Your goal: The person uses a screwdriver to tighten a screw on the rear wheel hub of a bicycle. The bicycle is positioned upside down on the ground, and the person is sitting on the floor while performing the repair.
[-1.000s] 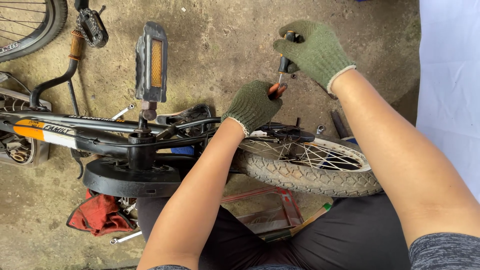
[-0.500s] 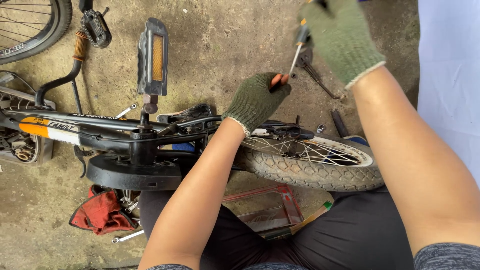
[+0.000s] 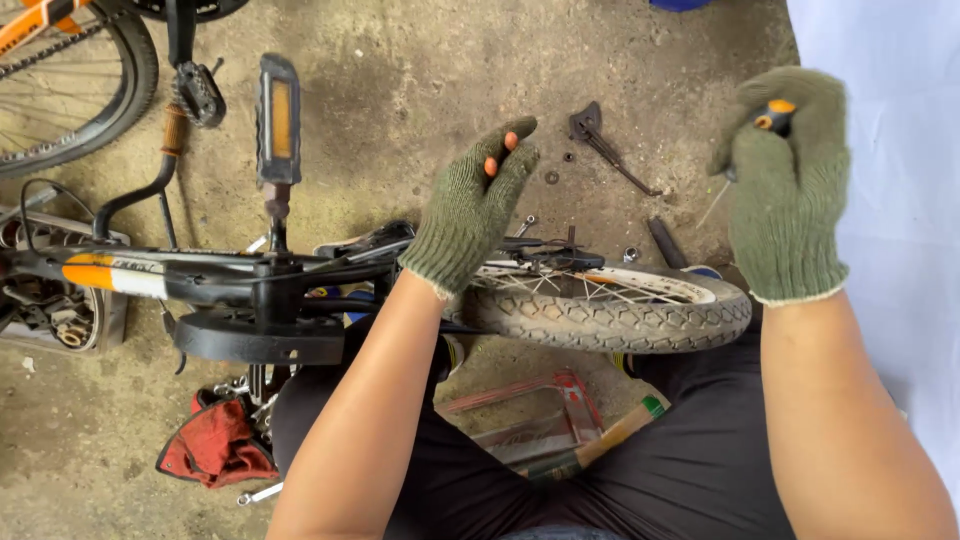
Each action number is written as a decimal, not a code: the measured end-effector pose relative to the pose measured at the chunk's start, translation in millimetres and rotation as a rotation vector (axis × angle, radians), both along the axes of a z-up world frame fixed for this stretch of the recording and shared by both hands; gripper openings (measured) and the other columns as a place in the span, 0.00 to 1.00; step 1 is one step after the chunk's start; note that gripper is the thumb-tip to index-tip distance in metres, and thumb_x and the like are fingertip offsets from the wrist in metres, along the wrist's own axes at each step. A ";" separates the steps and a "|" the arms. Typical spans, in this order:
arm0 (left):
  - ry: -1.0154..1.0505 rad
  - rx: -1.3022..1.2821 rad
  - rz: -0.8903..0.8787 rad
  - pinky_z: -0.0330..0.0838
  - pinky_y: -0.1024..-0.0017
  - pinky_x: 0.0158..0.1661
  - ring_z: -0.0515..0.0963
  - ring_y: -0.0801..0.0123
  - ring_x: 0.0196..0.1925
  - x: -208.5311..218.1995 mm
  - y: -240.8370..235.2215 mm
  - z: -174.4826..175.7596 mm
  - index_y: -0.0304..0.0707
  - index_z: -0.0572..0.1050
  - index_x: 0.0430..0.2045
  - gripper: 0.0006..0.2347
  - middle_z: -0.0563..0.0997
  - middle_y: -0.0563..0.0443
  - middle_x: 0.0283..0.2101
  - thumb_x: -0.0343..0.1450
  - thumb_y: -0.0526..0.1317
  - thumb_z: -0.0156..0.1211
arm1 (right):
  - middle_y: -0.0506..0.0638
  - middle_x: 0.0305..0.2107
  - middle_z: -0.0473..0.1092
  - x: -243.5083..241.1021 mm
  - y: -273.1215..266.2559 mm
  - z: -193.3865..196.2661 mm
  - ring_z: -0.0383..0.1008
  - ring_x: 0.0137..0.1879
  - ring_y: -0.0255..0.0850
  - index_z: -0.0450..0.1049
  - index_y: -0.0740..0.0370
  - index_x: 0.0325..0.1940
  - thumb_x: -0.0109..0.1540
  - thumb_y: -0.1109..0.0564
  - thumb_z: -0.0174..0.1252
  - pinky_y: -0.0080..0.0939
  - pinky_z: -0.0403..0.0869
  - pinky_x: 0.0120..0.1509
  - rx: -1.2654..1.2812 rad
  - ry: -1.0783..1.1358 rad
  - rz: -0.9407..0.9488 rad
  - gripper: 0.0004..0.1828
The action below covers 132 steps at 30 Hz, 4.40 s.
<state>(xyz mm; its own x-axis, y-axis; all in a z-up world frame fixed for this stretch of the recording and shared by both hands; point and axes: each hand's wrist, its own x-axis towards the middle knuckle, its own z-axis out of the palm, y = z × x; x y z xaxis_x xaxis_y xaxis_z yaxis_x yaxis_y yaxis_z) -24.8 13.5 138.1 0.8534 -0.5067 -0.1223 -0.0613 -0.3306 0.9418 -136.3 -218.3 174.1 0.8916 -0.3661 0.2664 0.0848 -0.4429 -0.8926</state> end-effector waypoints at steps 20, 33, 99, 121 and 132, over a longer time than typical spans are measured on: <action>-0.058 -0.040 -0.088 0.75 0.79 0.26 0.79 0.77 0.26 20.6 -32.0 3.5 0.38 0.73 0.58 0.18 0.80 0.48 0.41 0.75 0.43 0.58 | 0.54 0.40 0.71 55.9 11.8 -11.3 0.73 0.36 0.40 0.66 0.58 0.66 0.65 0.66 0.53 0.38 0.74 0.37 -0.030 0.466 0.257 0.24; -0.211 -0.011 0.015 0.73 0.82 0.30 0.77 0.78 0.30 0.1 8.4 28.6 0.31 0.74 0.56 0.16 0.85 0.51 0.37 0.75 0.37 0.61 | 0.60 0.42 0.74 50.9 14.0 -20.6 0.82 0.45 0.46 0.67 0.72 0.58 0.74 0.68 0.57 0.40 0.82 0.46 -0.149 0.183 0.102 0.10; -0.210 0.188 -0.022 0.78 0.73 0.28 0.85 0.70 0.26 44.4 -23.5 3.6 0.43 0.83 0.39 0.09 0.88 0.52 0.35 0.70 0.42 0.60 | 0.55 0.56 0.74 160.4 36.4 -101.4 0.80 0.53 0.42 0.70 0.54 0.66 0.60 0.52 0.65 0.37 0.80 0.56 -0.019 0.814 0.257 0.29; -0.241 0.187 -0.012 0.65 0.74 0.17 0.74 0.74 0.15 48.0 -23.2 -3.9 0.41 0.82 0.29 0.07 0.82 0.54 0.21 0.71 0.42 0.60 | 0.60 0.48 0.77 165.0 29.7 -82.2 0.81 0.47 0.42 0.74 0.64 0.61 0.64 0.55 0.59 0.38 0.82 0.50 0.010 0.718 0.365 0.22; -0.271 0.145 0.020 0.68 0.72 0.20 0.75 0.70 0.19 46.2 -23.0 -5.8 0.38 0.81 0.30 0.07 0.82 0.51 0.23 0.71 0.41 0.60 | 0.56 0.44 0.79 160.4 28.0 -101.2 0.79 0.39 0.36 0.76 0.60 0.59 0.64 0.55 0.60 0.31 0.80 0.40 -0.012 0.757 0.264 0.19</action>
